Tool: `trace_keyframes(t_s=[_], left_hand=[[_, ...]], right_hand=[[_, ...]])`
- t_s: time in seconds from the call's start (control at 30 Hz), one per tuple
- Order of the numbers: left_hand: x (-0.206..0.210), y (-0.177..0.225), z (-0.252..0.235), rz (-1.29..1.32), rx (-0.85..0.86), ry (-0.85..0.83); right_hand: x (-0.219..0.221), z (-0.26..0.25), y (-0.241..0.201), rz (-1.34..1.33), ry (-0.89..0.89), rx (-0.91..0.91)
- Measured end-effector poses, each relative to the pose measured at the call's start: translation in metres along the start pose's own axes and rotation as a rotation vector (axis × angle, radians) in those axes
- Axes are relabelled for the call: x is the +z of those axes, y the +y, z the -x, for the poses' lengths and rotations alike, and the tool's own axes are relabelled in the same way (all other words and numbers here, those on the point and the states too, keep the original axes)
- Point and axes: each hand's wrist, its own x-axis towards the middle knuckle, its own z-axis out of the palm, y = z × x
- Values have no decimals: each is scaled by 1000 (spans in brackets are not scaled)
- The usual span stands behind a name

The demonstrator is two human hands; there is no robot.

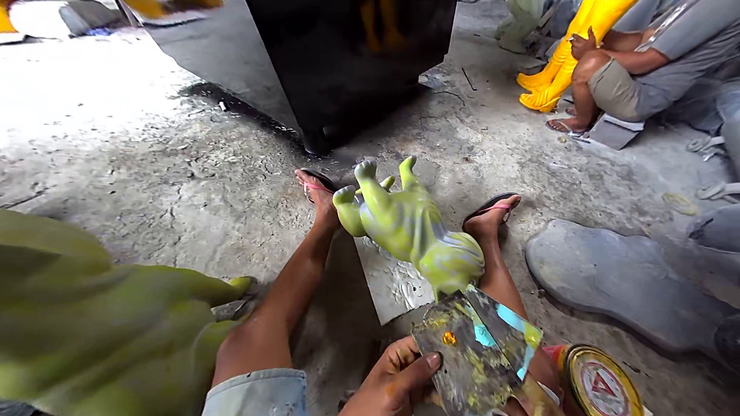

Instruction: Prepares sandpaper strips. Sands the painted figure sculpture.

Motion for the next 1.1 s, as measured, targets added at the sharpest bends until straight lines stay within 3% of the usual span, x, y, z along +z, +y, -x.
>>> trace_keyframes(t_s=[0.17, 0.3, 0.47, 0.57, 0.67, 0.73, 0.93, 1.03, 1.1], left_hand=[[-7, 14, 10, 48, -9, -114], [-20, 22, 21, -105, -19, -187], [-18, 20, 26, -149, 2, -138], [-12, 15, 21, -134, 104, 15], [-9, 14, 18, -189, 125, 106], [-10, 16, 18, -214, 80, 92], [-15, 16, 23, -185, -23, 49], [-11, 13, 23, -60, -10, 57], [-4, 12, 19, -21, 68, 119]], right_hand=[[18, -8, 12, -168, -36, -67], [17, -4, 28, -235, -16, -42], [26, -15, 13, -231, 295, -37], [22, -16, 9, 180, 273, -321], [10, -15, 6, 881, 35, -655], [3, -18, 3, 1076, -97, -677], [-7, -22, 2, 1305, -202, -610], [-23, -27, 18, 1312, -121, -604], [-42, -27, 25, 1148, 36, -585]])
